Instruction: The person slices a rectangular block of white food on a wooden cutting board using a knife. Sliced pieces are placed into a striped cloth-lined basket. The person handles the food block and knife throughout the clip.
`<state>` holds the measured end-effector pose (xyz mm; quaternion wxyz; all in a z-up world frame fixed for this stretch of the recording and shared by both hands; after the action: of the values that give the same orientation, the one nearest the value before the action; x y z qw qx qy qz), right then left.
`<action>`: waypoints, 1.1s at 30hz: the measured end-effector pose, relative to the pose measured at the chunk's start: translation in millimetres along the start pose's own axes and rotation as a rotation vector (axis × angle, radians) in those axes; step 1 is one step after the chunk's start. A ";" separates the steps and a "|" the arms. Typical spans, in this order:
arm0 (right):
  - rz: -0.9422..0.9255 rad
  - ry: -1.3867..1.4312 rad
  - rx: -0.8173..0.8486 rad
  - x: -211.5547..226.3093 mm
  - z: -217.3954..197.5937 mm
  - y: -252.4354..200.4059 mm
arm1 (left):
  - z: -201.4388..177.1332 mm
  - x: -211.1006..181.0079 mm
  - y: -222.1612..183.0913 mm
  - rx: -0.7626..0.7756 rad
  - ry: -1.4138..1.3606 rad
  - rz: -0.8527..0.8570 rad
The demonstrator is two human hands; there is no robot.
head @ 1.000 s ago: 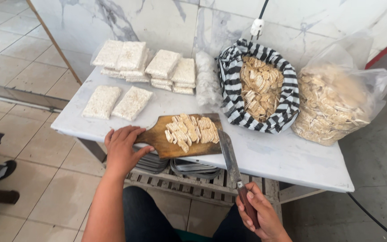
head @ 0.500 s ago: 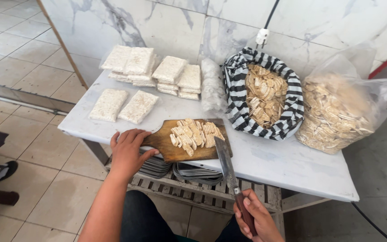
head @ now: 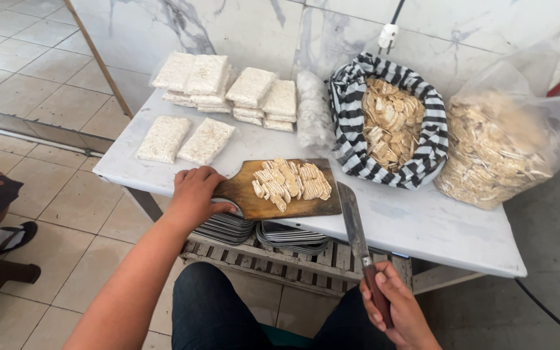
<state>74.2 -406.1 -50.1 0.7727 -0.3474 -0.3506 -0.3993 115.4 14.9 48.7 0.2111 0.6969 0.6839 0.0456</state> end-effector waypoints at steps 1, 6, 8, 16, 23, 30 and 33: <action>-0.023 0.000 0.009 4.4 1.5 -1.3 | 0.5 -1.3 2.0 0.011 0.005 0.006; -0.072 -0.009 -0.002 19.3 0.4 -4.7 | -5.5 -9.1 0.7 0.011 0.085 0.057; -0.083 -0.013 0.001 25.0 -0.8 -7.8 | -10.8 -13.9 -0.3 -0.008 0.100 0.078; -0.132 -0.020 0.048 38.1 -2.5 -17.0 | -19.6 -29.3 -6.5 0.053 0.160 0.111; -0.128 -0.066 0.006 50.1 -21.8 -23.8 | -55.6 -39.4 -22.4 0.018 0.185 0.093; -0.162 -0.086 -0.053 78.5 -45.3 -30.9 | -102.5 -62.0 0.7 -0.035 0.131 0.063; -0.234 -0.089 -0.066 105.7 -45.9 -30.1 | -113.0 -90.0 30.4 -0.106 0.152 0.143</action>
<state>106.5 -496.3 20.7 0.6925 -0.3468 -0.4095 -0.4822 98.5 -45.7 182.3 0.1914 0.7263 0.6431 0.1491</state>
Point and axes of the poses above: each hand's wrist, its own y-axis towards the middle knuckle, its own z-axis out of the palm, x = y × z, the point moved 10 cm from there along y, towards the middle knuckle, and after that the axes turned 5 degrees about y, right-handed, at the moved point
